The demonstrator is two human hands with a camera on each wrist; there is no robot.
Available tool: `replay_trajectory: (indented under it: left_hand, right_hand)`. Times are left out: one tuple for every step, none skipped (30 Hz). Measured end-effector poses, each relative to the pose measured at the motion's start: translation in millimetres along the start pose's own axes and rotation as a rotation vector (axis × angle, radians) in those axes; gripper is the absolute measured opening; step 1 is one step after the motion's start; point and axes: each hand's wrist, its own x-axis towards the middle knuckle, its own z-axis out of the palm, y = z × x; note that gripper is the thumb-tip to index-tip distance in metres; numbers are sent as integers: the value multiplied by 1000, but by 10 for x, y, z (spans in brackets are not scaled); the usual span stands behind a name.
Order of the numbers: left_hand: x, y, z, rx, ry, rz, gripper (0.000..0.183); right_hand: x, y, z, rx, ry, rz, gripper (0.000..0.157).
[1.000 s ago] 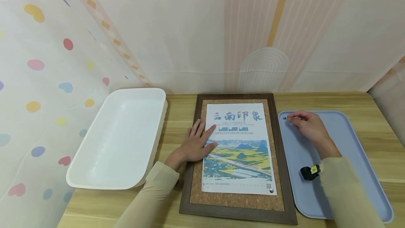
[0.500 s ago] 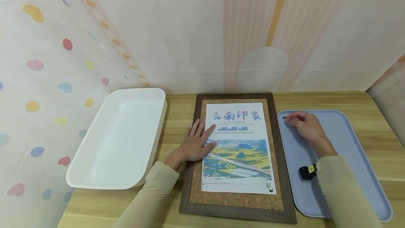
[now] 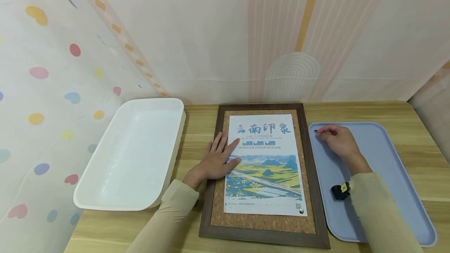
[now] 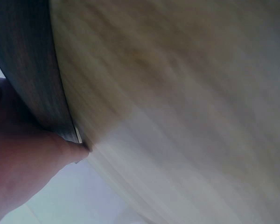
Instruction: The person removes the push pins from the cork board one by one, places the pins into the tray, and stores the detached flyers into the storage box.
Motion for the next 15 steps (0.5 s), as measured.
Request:
replay_trajectory:
  left_hand:
    - [0,1,0,-1,0,1,65]
    - [0,1,0,-2,1,2,65]
    - [0,0,0,-2,0,3,65]
    - [0,0,1,-5,1,3,65]
    - [0,1,0,-4,1,4,65]
    - [2,0,2,-4,2,4,65]
    - [1,0,1,-4,2,5,65]
    - [1,0,2,-4,4,5,65]
    - [0,2,1,-3,5,5,65]
    - [-1,3,0,-3,6,5,65]
    - [-2,5,-1,-1,6,4,65]
    - [-1,6,0,1,5,3,65]
    - [-4,9,-4,1,4,2,65]
    - [-5,11,-7,1,4,1,65]
    - [-8,13,-10,-1,4,0,65]
  right_hand:
    - [1,1,2,-3,0,-2,34]
    - [3,2,5,-6,1,-5,34]
    - [4,3,7,-11,2,-6,34]
    - [5,2,9,-15,3,-7,33]
    - [6,1,11,-18,3,-7,33]
    - [6,0,14,-20,3,-5,33]
    - [5,-4,17,-24,3,-3,34]
    - [5,-6,20,-26,3,-2,34]
    - [4,-9,23,-27,1,2,34]
    - [2,-12,24,-32,0,5,34]
    - [1,-14,26,-33,0,8,34]
    - [-1,-17,27,-34,0,9,34]
    - [-2,-19,28,-35,0,10,35]
    - [-2,-21,28,-36,-1,11,35]
    - [-3,-24,29,-37,-1,12,35]
